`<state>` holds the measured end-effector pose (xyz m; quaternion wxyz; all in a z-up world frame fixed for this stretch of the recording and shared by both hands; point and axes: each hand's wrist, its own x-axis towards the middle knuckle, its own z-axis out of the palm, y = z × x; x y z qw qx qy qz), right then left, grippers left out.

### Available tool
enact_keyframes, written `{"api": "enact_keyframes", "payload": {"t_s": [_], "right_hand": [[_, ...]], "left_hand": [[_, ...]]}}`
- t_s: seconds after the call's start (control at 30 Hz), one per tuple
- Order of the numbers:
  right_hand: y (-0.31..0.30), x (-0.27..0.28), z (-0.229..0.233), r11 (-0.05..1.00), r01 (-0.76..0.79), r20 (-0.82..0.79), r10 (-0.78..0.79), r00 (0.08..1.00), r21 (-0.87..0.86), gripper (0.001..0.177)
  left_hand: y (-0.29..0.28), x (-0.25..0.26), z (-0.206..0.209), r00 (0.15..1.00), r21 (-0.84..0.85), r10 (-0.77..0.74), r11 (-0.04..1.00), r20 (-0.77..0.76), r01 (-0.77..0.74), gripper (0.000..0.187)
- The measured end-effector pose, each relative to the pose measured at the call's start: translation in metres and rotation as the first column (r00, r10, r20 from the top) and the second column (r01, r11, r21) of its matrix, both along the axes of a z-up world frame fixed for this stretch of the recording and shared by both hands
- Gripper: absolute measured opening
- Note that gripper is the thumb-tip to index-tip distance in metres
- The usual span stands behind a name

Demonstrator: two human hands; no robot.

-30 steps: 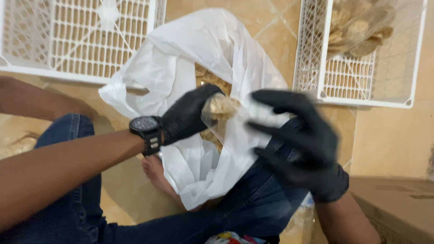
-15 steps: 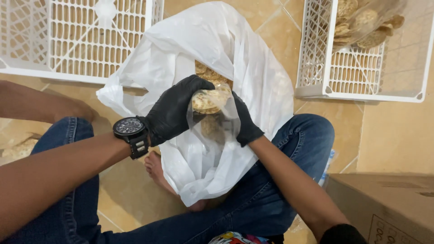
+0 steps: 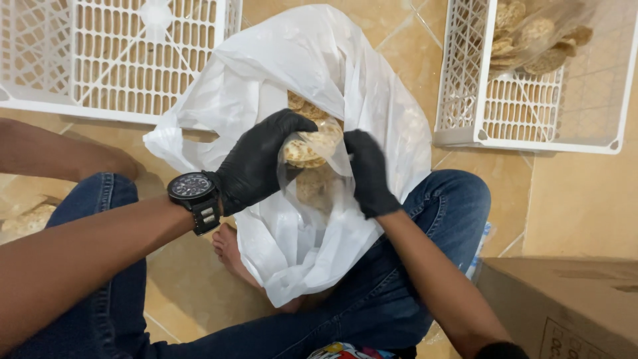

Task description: Transferring dried food items from a large plastic bag into a plastic crate while sitting on the floor.

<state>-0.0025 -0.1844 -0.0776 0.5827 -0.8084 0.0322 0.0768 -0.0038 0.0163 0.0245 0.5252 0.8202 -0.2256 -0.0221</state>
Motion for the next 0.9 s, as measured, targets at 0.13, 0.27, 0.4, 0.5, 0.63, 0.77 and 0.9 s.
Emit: {"api": "enact_keyframes", "payload": {"t_s": [0.13, 0.27, 0.4, 0.5, 0.63, 0.77, 0.9], "right_hand": [[-0.035, 0.009, 0.046, 0.902, 0.075, 0.321, 0.072, 0.944, -0.425, 0.019], [-0.025, -0.023, 0.183, 0.889, 0.216, 0.358, -0.064, 0.932, -0.403, 0.014], [-0.015, -0.046, 0.239, 0.934, 0.005, 0.615, 0.23, 0.755, -0.356, 0.011], [-0.008, -0.034, 0.226, 0.735, -0.003, 0.593, 0.549, 0.59, -0.678, 0.01], [0.004, -0.025, 0.227, 0.639, -0.084, 0.516, 0.685, 0.514, -0.764, 0.008], [0.007, -0.021, 0.214, 0.567, -0.041, 0.478, 0.728, 0.491, -0.823, 0.007], [0.008, -0.017, 0.198, 0.517, -0.022, 0.452, 0.766, 0.457, -0.856, 0.007]], "left_hand": [[0.001, -0.002, -0.008, 0.999, -0.008, -0.013, 1.0, 0.034, 0.014, 0.033], [-0.001, -0.003, -0.014, 0.998, 0.01, -0.024, 1.0, 0.059, 0.023, 0.033], [-0.006, -0.004, -0.021, 0.995, 0.08, -0.027, 0.997, 0.094, 0.019, 0.025], [-0.008, -0.006, -0.016, 0.993, 0.012, -0.054, 0.999, 0.102, 0.053, 0.02], [-0.01, -0.007, -0.013, 0.999, 0.046, -0.031, 0.999, 0.025, 0.03, 0.016], [-0.008, -0.011, -0.022, 0.995, -0.024, -0.079, 0.996, 0.059, 0.081, 0.012], [-0.012, -0.011, -0.026, 1.0, -0.044, -0.027, 0.999, 0.005, 0.028, 0.02]]}}
